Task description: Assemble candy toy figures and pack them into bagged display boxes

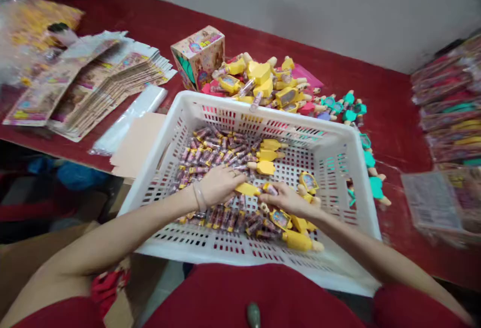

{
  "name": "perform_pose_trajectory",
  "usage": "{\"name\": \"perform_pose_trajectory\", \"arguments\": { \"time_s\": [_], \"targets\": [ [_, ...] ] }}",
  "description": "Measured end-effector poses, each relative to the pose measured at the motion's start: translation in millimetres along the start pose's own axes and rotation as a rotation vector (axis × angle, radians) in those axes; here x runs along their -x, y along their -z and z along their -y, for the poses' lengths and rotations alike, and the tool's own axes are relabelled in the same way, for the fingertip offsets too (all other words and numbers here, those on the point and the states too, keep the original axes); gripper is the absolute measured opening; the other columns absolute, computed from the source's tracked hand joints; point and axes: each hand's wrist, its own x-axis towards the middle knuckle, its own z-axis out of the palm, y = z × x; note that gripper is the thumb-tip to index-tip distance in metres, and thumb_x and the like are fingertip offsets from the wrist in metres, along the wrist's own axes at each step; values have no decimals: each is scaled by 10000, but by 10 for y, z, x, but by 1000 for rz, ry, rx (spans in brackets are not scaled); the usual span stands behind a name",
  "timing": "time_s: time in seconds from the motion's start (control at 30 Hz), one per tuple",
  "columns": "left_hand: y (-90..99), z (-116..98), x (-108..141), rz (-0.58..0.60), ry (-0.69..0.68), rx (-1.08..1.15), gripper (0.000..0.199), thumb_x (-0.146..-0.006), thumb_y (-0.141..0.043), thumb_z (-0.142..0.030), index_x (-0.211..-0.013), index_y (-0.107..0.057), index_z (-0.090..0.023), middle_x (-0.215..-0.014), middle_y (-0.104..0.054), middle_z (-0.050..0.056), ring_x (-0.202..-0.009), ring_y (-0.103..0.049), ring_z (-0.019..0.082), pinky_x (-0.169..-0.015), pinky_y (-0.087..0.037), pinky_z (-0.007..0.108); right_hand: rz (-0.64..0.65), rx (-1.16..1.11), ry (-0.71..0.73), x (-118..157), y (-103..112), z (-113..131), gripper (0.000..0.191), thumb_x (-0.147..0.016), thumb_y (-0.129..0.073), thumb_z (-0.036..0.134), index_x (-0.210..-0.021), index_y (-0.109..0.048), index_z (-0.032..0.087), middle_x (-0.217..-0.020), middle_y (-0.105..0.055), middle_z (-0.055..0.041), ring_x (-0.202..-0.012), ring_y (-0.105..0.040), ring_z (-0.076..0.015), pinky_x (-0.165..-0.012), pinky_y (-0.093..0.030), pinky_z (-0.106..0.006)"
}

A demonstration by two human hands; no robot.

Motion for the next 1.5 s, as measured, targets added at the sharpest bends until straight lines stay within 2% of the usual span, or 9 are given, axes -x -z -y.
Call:
{"name": "perform_pose_trajectory", "arguments": {
  "time_s": [0.3, 0.4, 0.53, 0.73, 0.9, 1.03, 1.17, 1.3, 1.5],
  "targets": [
    [50, 32, 57, 525, 278, 999, 464, -767, -659, -582, -954, -614, -160, -713, -632, 4, -476, -440, 80, -442, -311, 224, -468, 335, 381, 113, 33, 222, 494, -817, -447, 60, -1300, -521, 136, -1029, -695, -127, -868, -640, -225, -743, -527, -353],
    [84, -42, 97, 432, 189, 787, 449, -797, -626, -578, -953, -614, -157, -751, -645, 20, -541, -509, 107, -478, -361, 234, -455, 182, 331, 165, 40, 284, 397, -856, -486, 111, -1243, -561, 156, -950, -702, -106, -830, -648, -213, -720, -522, -335],
    [36, -123, 141, 93, -101, 7, 358, -877, -561, -466, -1054, -608, -159, -785, -678, 54, -647, -603, 177, -586, -443, 288, -234, -367, -97, 141, 12, 285, 177, -888, -610, 304, -1007, -639, 177, -735, -657, -25, -630, -577, -150, -595, -458, -269],
    [-126, -58, 74, -64, -320, -351, 210, -874, -545, -223, -1053, -625, -149, -968, -720, 125, -836, -668, 227, -742, -499, 353, 245, -1069, -571, -54, -14, 96, 438, -763, -673, 591, -837, -565, 174, -659, -611, -14, -406, -354, -75, -384, -239, -220],
    [-60, 61, 12, 243, 155, 420, 369, -867, -558, -481, -1031, -635, -160, -790, -704, 61, -574, -591, 156, -548, -453, 282, -138, -326, -86, -26, 100, 52, 252, -868, -597, 273, -1106, -610, 192, -1032, -682, -106, -829, -640, -200, -718, -531, -341],
    [21, 89, 18, 570, 199, 873, 450, -881, -499, -544, -1043, -626, -143, -763, -693, 56, -494, -531, 123, -462, -389, 247, -346, 111, 299, 112, 132, 116, 377, -833, -476, 104, -1180, -602, 179, -1027, -695, -120, -886, -637, -221, -768, -520, -368],
    [-15, 33, 57, 149, -63, 266, 349, -874, -574, -458, -1032, -625, -151, -862, -708, 84, -678, -624, 172, -595, -468, 282, -238, -298, -75, 121, 75, 172, 167, -865, -583, 297, -983, -629, 187, -832, -678, -69, -722, -613, -188, -660, -488, -315],
    [-162, 15, 41, -84, -343, -299, 238, -919, -487, -181, -1103, -634, -147, -1062, -713, 142, -901, -663, 229, -783, -496, 368, 192, -930, -519, 1, 9, 92, 405, -836, -584, 592, -820, -545, 189, -644, -588, -16, -463, -414, -112, -429, -306, -243],
    [-161, 159, -32, 172, 162, 182, 417, -849, -608, -508, -1068, -634, -155, -860, -710, 76, -696, -645, 198, -593, -480, 306, -25, -97, -219, -34, 11, -66, 202, -846, -628, 205, -1045, -630, 172, -1016, -685, -119, -898, -590, -246, -784, -475, -377]
  ]
}}
